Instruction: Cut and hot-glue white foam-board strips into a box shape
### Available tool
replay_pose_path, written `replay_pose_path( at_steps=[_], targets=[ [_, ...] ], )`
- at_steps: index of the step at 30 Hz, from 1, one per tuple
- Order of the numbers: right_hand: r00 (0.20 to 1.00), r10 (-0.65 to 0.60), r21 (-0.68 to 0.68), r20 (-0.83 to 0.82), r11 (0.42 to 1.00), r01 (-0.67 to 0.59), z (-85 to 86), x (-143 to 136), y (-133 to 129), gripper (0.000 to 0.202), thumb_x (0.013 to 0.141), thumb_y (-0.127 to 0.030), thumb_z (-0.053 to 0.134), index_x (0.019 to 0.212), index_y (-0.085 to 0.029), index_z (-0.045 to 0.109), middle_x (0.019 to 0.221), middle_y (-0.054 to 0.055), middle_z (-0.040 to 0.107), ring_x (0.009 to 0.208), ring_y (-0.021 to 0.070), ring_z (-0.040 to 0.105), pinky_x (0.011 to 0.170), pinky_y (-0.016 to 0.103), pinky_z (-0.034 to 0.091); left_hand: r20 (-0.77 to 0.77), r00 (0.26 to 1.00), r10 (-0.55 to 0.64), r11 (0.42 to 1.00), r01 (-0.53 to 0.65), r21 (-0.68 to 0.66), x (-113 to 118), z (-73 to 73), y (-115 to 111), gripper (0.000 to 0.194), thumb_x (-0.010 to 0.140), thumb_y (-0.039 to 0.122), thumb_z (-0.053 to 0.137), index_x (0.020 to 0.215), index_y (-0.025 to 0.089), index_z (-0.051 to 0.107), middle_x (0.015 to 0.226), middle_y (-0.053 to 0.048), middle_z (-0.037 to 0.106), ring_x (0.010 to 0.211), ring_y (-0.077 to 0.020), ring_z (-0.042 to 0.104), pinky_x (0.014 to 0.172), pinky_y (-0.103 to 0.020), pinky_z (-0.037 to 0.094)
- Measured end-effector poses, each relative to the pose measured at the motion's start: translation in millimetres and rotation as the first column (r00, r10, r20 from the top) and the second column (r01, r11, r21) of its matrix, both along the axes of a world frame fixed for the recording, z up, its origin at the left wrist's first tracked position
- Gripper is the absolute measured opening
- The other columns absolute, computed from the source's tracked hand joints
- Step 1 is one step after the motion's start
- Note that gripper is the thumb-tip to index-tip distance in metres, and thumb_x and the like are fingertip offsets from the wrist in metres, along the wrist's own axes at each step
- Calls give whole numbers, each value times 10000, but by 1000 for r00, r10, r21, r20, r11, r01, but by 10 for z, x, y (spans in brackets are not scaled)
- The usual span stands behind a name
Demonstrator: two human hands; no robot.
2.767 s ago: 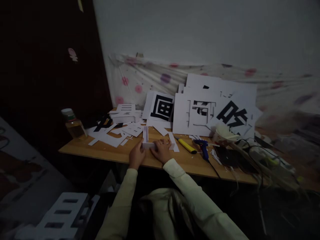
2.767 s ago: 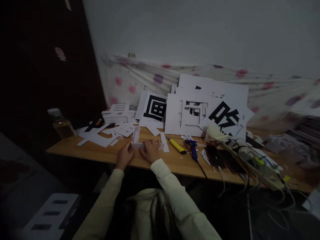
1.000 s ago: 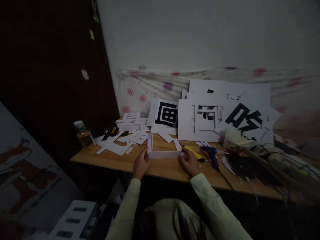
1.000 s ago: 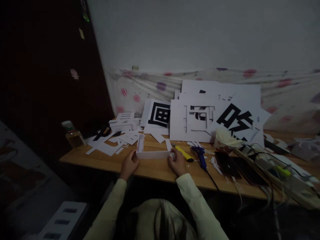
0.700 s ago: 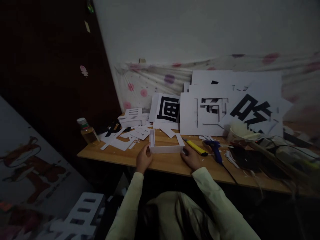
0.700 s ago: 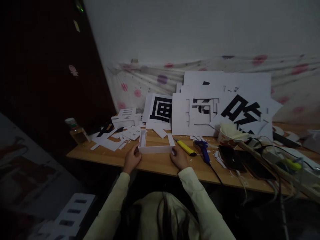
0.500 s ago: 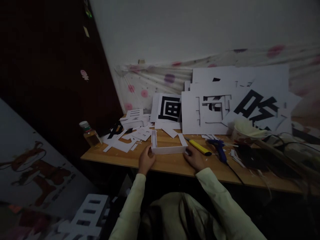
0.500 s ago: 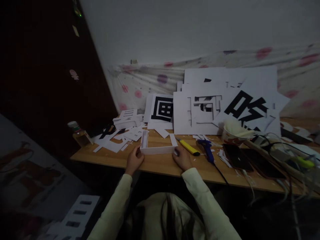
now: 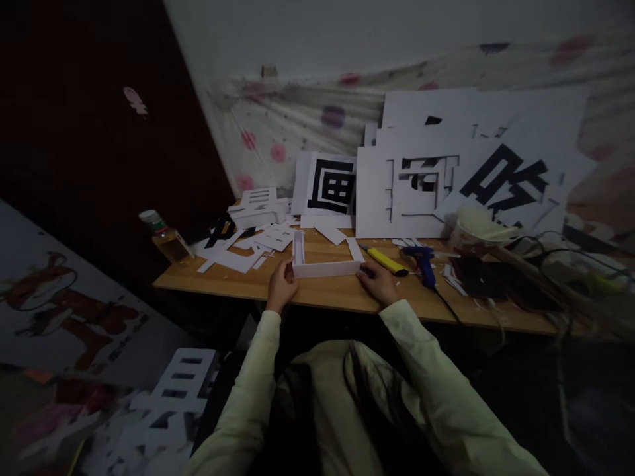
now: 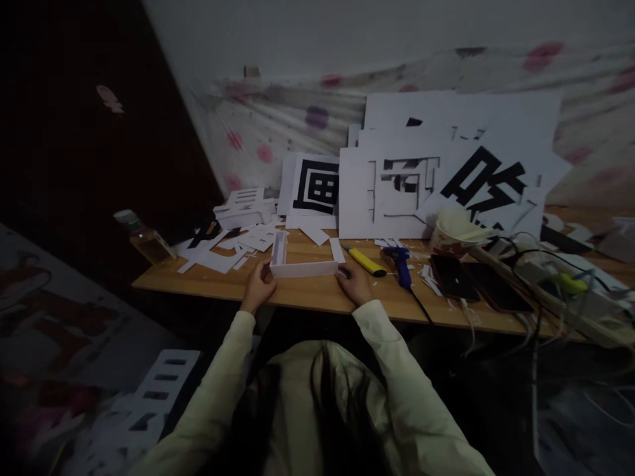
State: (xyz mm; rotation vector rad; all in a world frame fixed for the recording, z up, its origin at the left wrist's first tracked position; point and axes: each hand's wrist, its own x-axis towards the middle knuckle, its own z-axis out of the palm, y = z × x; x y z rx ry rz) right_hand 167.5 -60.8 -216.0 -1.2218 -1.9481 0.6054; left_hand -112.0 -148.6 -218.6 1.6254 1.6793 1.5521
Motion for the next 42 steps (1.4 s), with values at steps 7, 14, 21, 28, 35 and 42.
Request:
replay_pose_path(
  at_steps=[7, 14, 21, 28, 35, 42],
  targets=[
    [1000, 10, -8, -9, 1000, -10, -1, -6, 6, 216, 843, -276, 679, 1031, -170, 688, 991, 64, 734, 881, 197, 685, 837, 405, 546, -3, 1000, 30, 999, -30, 13, 19, 23, -1, 546, 688, 52, 620, 1213, 187, 555, 1224, -85, 655, 1081, -191, 655, 987, -351, 511],
    [1000, -11, -9, -5, 1000, 11, 9, -13, -4, 204, 815, -269, 680, 1000, -189, 709, 982, 61, 747, 885, 211, 682, 830, 387, 536, 31, 999, 10, 999, -11, 35, 18, 38, -9, 503, 707, 46, 612, 1187, 192, 570, 1222, -78, 666, 1060, -184, 669, 973, -349, 524],
    [1000, -18, -20, 14, 1000, 18, 2, -14, -2, 209, 886, -316, 663, 1020, -156, 672, 981, 44, 712, 892, 184, 672, 848, 401, 533, 75, 996, -47, 997, 42, 64, -29, -12, 32, 490, 714, 42, 573, 1188, 164, 574, 1205, -105, 678, 1066, -194, 677, 987, -370, 522],
    [1000, -7, -19, 18, 1000, 8, 20, -13, -20, 206, 885, -305, 664, 1031, -160, 676, 998, 51, 712, 924, 192, 667, 874, 410, 525, 80, 996, -38, 997, 32, 69, -30, -21, 27, 488, 712, 33, 590, 1181, 168, 580, 1207, -96, 677, 1071, -195, 671, 994, -377, 516],
    [1000, -5, -23, 4, 1000, 5, 27, -17, -28, 215, 898, -314, 655, 1044, -157, 668, 1020, 49, 703, 930, 188, 666, 878, 414, 529, 107, 992, -59, 995, 51, 82, -47, -35, 47, 508, 677, 33, 603, 1167, 165, 583, 1173, -96, 690, 1031, -195, 687, 977, -373, 528],
    [1000, -2, -44, 1, 999, 2, 43, -18, -35, 215, 899, -308, 654, 1046, -152, 664, 1003, 47, 701, 907, 184, 669, 860, 409, 540, 140, 987, -81, 993, 69, 94, -56, -60, 60, 555, 634, 16, 570, 1169, 163, 579, 1208, -105, 673, 1055, -206, 679, 980, -380, 526]
  ],
)
